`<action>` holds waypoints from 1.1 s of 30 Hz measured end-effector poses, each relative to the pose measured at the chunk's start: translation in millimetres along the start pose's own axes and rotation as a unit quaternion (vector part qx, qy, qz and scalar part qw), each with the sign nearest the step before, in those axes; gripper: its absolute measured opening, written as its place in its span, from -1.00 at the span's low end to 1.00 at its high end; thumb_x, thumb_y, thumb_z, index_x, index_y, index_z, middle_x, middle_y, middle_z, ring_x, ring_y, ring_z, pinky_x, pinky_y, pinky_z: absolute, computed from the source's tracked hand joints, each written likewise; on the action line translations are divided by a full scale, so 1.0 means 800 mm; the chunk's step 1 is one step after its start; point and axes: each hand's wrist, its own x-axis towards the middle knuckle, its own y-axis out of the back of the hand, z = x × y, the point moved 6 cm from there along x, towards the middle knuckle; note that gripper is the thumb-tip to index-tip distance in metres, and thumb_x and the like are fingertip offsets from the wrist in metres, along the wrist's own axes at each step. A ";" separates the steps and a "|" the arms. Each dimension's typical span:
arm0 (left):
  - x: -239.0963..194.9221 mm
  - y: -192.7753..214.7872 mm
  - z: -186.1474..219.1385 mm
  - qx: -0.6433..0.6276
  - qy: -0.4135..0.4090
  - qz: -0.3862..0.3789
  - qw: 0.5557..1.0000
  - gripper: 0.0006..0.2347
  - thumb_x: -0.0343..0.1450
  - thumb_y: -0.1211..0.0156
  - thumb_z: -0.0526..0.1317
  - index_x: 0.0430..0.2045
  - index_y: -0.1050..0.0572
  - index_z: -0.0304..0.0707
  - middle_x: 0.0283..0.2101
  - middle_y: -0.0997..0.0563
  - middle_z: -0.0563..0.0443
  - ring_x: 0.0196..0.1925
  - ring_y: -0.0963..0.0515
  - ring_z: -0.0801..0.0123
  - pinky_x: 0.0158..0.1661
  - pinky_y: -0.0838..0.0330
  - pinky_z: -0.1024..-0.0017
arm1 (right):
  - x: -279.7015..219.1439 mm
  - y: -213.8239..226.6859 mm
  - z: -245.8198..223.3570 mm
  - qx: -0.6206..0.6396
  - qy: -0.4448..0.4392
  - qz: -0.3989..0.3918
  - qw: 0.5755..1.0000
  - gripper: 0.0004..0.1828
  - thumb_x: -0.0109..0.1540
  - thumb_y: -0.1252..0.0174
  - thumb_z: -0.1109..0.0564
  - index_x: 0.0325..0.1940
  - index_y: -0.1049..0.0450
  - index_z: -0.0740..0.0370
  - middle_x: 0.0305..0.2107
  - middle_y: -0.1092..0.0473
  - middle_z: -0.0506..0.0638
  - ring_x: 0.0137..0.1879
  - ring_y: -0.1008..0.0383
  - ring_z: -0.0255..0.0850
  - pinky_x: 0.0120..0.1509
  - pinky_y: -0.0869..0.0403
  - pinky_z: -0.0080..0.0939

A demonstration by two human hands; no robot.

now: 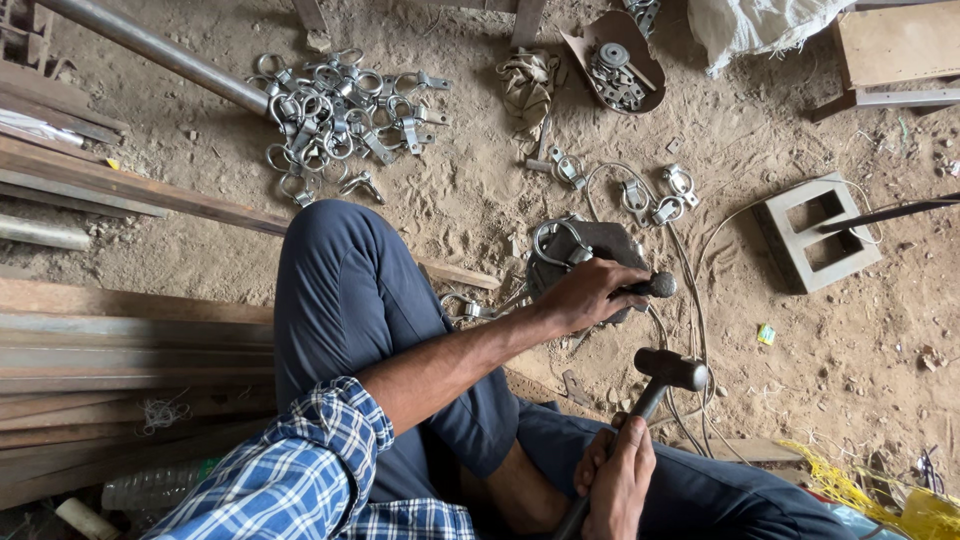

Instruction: The person assembles metal clamps by hand and using a hammer, inserting pins into the clamp bodies and tapping them into place.

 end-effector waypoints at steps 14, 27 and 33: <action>0.001 0.003 0.004 0.004 0.013 -0.007 1.000 -0.61 0.46 -0.21 -0.05 0.07 -0.55 -0.38 -0.15 -0.73 -0.21 -0.30 -0.71 0.28 -0.27 -0.66 0.35 | 0.003 0.002 0.004 -0.006 -0.002 0.004 1.000 -0.59 0.46 0.27 -0.16 -0.11 -0.22 0.24 -0.75 -0.03 -0.08 -0.77 -0.01 -0.33 -0.76 -0.04 -0.29; 0.002 0.001 0.001 0.000 -0.009 0.003 1.000 -0.60 0.48 -0.19 -0.03 0.07 -0.55 -0.38 -0.14 -0.72 -0.19 -0.29 -0.72 0.30 -0.25 -0.67 0.36 | 0.002 0.002 0.001 -0.013 0.001 0.007 1.000 -0.58 0.47 0.29 -0.16 -0.09 -0.23 0.25 -0.74 -0.04 -0.09 -0.77 -0.01 -0.33 -0.76 -0.04 -0.29; 0.001 0.001 0.001 -0.002 -0.014 0.004 1.000 -0.59 0.49 -0.17 -0.01 0.07 -0.54 -0.39 -0.10 -0.72 -0.21 -0.28 -0.72 0.29 -0.23 -0.67 0.36 | 0.002 0.002 0.003 -0.010 -0.004 0.007 1.000 -0.59 0.47 0.30 -0.14 -0.09 -0.22 0.26 -0.74 -0.03 -0.08 -0.77 0.00 -0.33 -0.76 -0.04 -0.29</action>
